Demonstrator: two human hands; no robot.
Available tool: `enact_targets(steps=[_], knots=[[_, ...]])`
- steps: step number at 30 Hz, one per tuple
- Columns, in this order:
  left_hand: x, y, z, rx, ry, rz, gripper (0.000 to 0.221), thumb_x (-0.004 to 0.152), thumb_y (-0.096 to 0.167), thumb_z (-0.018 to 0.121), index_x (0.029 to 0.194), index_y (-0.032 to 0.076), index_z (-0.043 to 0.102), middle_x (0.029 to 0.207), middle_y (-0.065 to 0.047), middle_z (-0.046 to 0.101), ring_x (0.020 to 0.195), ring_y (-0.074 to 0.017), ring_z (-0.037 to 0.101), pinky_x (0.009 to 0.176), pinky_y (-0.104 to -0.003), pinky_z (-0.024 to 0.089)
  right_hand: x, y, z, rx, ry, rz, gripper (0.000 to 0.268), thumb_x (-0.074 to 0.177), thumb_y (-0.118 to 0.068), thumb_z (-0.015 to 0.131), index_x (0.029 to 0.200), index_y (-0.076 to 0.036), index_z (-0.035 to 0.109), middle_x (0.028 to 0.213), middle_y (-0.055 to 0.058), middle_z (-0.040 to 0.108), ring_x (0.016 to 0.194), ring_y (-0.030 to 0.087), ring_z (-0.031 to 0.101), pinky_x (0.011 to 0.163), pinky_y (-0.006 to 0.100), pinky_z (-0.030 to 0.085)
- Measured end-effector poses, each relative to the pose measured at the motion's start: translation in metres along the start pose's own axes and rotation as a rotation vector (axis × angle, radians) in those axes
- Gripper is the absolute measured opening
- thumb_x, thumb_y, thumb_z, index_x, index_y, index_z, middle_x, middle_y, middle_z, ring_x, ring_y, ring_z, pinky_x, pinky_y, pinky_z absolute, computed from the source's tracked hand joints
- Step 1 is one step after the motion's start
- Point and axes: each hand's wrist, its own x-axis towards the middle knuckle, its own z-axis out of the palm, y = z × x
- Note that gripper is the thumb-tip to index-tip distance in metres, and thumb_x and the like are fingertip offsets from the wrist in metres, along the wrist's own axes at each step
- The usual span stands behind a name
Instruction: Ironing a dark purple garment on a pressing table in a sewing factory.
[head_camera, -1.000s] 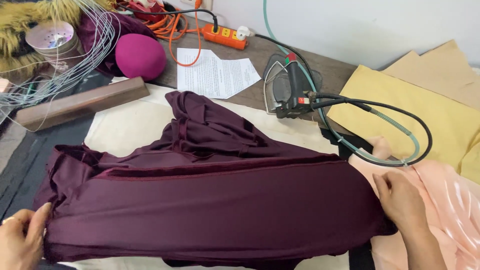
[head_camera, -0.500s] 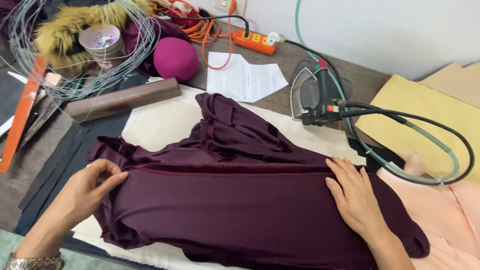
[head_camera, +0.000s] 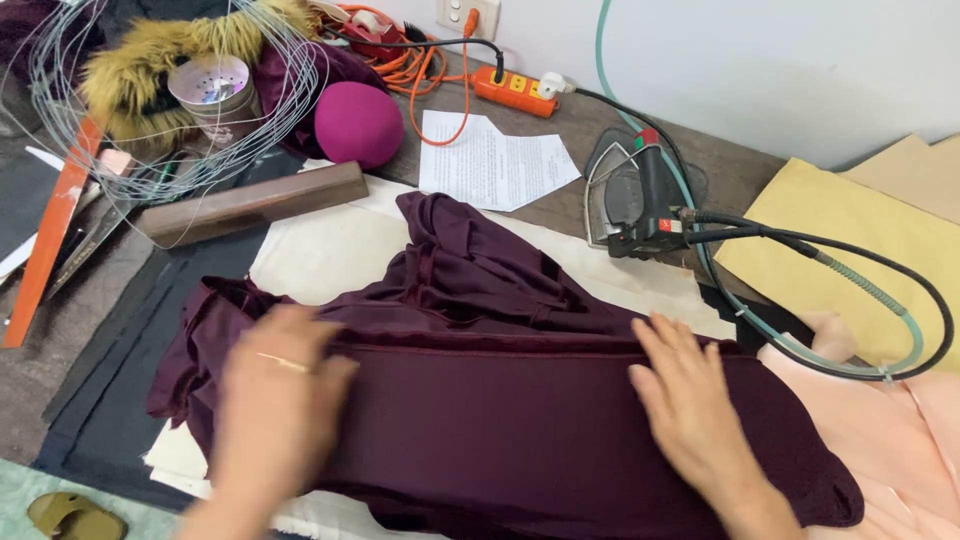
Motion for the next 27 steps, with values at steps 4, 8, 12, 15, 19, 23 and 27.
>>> enact_targets(steps=[4, 8, 12, 15, 19, 23, 27], knots=[[-0.036, 0.061, 0.042, 0.127, -0.083, 0.206, 0.070, 0.070, 0.046, 0.069, 0.132, 0.020, 0.051, 0.147, -0.006, 0.044, 0.137, -0.0275, 0.037, 0.108, -0.059, 0.023, -0.002, -0.058, 0.010, -0.007, -0.013, -0.188, 0.056, 0.094, -0.034, 0.042, 0.146, -0.017, 0.036, 0.158, 0.006, 0.026, 0.147, 0.030, 0.016, 0.112, 0.058, 0.007], [-0.056, 0.047, 0.045, 0.336, -0.017, 0.187, 0.081, 0.080, 0.065, 0.050, 0.148, 0.023, 0.033, 0.157, -0.002, 0.028, 0.145, -0.0249, 0.025, 0.114, -0.053, 0.019, -0.005, -0.046, 0.022, -0.131, -0.103, -0.271, 0.061, 0.092, -0.039, 0.048, 0.148, -0.021, 0.034, 0.159, 0.003, 0.024, 0.145, 0.028, 0.017, 0.110, 0.055, 0.011], [-0.067, -0.024, 0.030, 0.348, -0.116, -0.234, 0.085, 0.068, 0.051, 0.064, 0.145, 0.026, 0.036, 0.157, -0.001, 0.030, 0.141, -0.0297, 0.031, 0.104, -0.055, 0.032, 0.001, -0.021, 0.005, -0.045, -0.086, -0.141, 0.059, 0.091, -0.036, 0.043, 0.147, -0.020, 0.034, 0.158, 0.003, 0.025, 0.147, 0.028, 0.016, 0.112, 0.054, 0.008], [-0.082, -0.081, 0.012, -0.222, -0.212, -0.779, 0.057, 0.094, 0.033, 0.035, 0.145, 0.009, 0.036, 0.152, -0.014, 0.034, 0.142, -0.0261, 0.028, 0.116, -0.040, 0.017, -0.002, 0.008, 0.010, -0.103, -0.089, -0.089, 0.060, 0.090, -0.036, 0.045, 0.147, -0.022, 0.033, 0.158, 0.003, 0.024, 0.146, 0.027, 0.017, 0.112, 0.054, 0.011], [-0.127, -0.139, 0.025, -0.062, -0.119, -0.649, 0.059, 0.093, 0.029, 0.043, 0.141, -0.007, 0.040, 0.145, -0.029, 0.039, 0.139, -0.0359, 0.033, 0.113, -0.043, 0.023, -0.001, 0.026, 0.005, -0.105, -0.090, -0.037, 0.058, 0.091, -0.035, 0.042, 0.147, -0.023, 0.033, 0.158, 0.003, 0.025, 0.147, 0.029, 0.017, 0.112, 0.056, 0.011], [-0.095, -0.086, 0.011, -0.029, 0.007, -0.419, 0.057, 0.092, 0.024, 0.045, 0.141, -0.006, 0.040, 0.147, -0.027, 0.040, 0.139, -0.0392, 0.034, 0.113, -0.047, 0.025, 0.003, 0.012, -0.009, -0.039, -0.028, -0.024, 0.052, 0.094, -0.027, 0.040, 0.145, -0.018, 0.037, 0.157, 0.006, 0.028, 0.147, 0.029, 0.020, 0.112, 0.053, 0.012], [-0.039, -0.017, 0.012, -0.011, 0.009, -0.169, 0.063, 0.084, 0.024, 0.057, 0.142, 0.003, 0.041, 0.149, -0.023, 0.040, 0.136, -0.0436, 0.037, 0.106, -0.051, 0.030, 0.003, -0.018, -0.009, -0.049, -0.015, -0.189, 0.054, 0.094, -0.028, 0.041, 0.147, -0.017, 0.035, 0.157, 0.008, 0.028, 0.146, 0.030, 0.020, 0.112, 0.055, 0.011]])
